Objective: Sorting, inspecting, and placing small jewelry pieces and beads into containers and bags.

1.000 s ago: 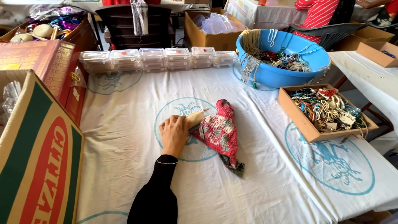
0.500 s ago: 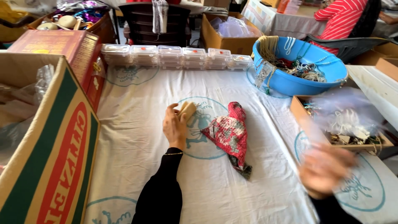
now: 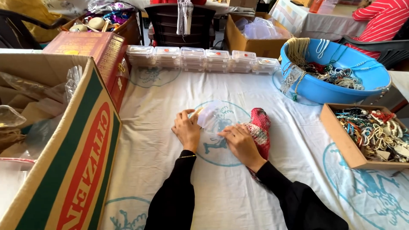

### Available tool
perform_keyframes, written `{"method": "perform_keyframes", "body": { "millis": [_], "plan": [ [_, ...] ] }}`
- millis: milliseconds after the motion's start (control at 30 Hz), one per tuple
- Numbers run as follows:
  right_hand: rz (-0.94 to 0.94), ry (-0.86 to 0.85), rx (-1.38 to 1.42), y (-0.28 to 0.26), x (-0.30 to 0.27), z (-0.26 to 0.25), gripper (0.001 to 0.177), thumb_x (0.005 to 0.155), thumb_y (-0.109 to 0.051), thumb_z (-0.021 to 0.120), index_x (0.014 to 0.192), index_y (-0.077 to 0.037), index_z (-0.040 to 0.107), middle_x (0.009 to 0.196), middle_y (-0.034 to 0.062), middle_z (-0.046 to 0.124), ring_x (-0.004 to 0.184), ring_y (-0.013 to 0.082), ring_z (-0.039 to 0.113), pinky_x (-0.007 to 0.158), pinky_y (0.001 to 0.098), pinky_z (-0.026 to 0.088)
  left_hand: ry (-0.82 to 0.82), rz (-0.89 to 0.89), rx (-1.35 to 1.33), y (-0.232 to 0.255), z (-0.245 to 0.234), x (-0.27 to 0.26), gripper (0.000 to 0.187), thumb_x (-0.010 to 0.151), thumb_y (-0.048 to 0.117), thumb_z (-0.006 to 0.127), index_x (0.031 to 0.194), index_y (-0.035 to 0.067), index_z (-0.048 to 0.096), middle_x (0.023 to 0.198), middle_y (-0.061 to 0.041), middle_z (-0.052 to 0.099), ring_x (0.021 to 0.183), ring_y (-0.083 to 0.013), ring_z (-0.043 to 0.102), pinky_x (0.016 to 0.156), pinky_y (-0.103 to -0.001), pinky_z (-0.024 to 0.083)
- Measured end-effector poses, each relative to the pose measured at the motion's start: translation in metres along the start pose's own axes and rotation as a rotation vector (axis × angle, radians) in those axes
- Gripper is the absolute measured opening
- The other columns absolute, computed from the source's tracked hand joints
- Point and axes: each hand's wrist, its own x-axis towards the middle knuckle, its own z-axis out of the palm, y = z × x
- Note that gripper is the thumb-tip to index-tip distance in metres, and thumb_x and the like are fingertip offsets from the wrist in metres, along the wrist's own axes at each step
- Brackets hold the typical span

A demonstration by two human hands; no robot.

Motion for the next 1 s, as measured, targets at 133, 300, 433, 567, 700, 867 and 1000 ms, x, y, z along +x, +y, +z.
{"method": "perform_keyframes", "body": {
  "millis": [133, 300, 433, 567, 700, 867, 1000],
  "plan": [
    [0.049, 0.119, -0.027, 0.001, -0.001, -0.001, 0.021, 0.084, -0.002, 0.075, 0.103, -0.011, 0.074, 0.112, 0.0032, 0.069, 0.118, 0.0257, 0.06, 0.102, 0.0404, 0.043, 0.155, 0.024, -0.082, -0.002, 0.005, 0.006, 0.021, 0.097, 0.027, 0.066, 0.114, 0.015, 0.069, 0.113, 0.0, 0.069, 0.104, -0.021, 0.063, 0.091, -0.042, 0.04],
    [0.201, 0.257, -0.035, 0.029, -0.011, 0.005, 0.022, 0.078, 0.008, 0.072, 0.089, -0.011, 0.073, 0.113, 0.0081, 0.066, 0.117, 0.025, 0.058, 0.101, 0.0393, 0.048, 0.109, 0.056, -0.325, 0.007, 0.001, 0.006, 0.024, 0.104, 0.031, 0.062, 0.116, 0.011, 0.068, 0.11, -0.003, 0.072, 0.104, -0.0191, 0.067, 0.09, -0.039, 0.048],
    [0.475, 0.204, 0.269, 0.051, -0.018, 0.004, 0.03, 0.08, 0.016, 0.059, 0.091, -0.008, 0.074, 0.119, 0.0079, 0.062, 0.11, 0.0206, 0.068, 0.086, 0.0335, 0.059, -0.085, 0.475, -0.329, 0.004, 0.014, 0.001, 0.035, 0.099, 0.034, 0.065, 0.122, 0.008, 0.066, 0.12, -0.009, 0.072, 0.105, -0.0192, 0.066, 0.088, -0.037, 0.056],
    [0.438, 0.293, 0.179, 0.053, -0.016, -0.001, 0.047, 0.081, 0.016, 0.059, 0.12, -0.007, 0.073, 0.119, 0.0072, 0.065, 0.111, 0.0265, 0.068, 0.09, 0.0378, 0.056, -0.052, 0.728, -0.286, 0.032, -0.018, -0.008, 0.03, 0.105, 0.033, 0.064, 0.129, 0.014, 0.067, 0.126, -0.007, 0.072, 0.12, -0.024, 0.065, 0.1, -0.042, 0.053],
    [0.415, 0.418, 0.221, 0.082, -0.023, 0.015, 0.043, 0.099, 0.003, 0.059, 0.141, -0.005, 0.056, 0.132, 0.0101, 0.061, 0.118, 0.024, 0.065, 0.095, 0.0362, 0.058, -0.216, 0.626, -0.187, 0.037, -0.027, -0.008, 0.041, 0.096, 0.04, 0.067, 0.128, 0.014, 0.068, 0.111, -0.007, 0.066, 0.102, -0.0233, 0.065, 0.085, -0.042, 0.054],
    [0.536, 0.646, 0.365, 0.102, -0.004, -0.058, 0.053, 0.105, -0.008, 0.059, 0.154, -0.005, 0.04, 0.134, 0.0122, 0.056, 0.111, 0.0165, 0.061, 0.086, 0.0282, 0.058, -0.256, 0.617, -0.23, 0.027, -0.011, -0.008, 0.04, 0.093, 0.048, 0.071, 0.113, 0.013, 0.069, 0.106, -0.009, 0.058, 0.098, -0.0249, 0.066, 0.081, -0.041, 0.057],
    [0.406, 0.884, 0.499, 0.122, -0.008, -0.11, 0.051, 0.109, -0.008, 0.066, 0.154, -0.005, 0.042, 0.135, 0.0105, 0.056, 0.114, 0.0146, 0.058, 0.098, 0.0293, 0.055, -0.186, 0.617, -0.218, 0.027, -0.003, -0.012, 0.043, 0.088, 0.048, 0.077, 0.103, 0.009, 0.066, 0.108, -0.009, 0.056, 0.089, -0.0227, 0.067, 0.071, -0.037, 0.058]
  ]
}}
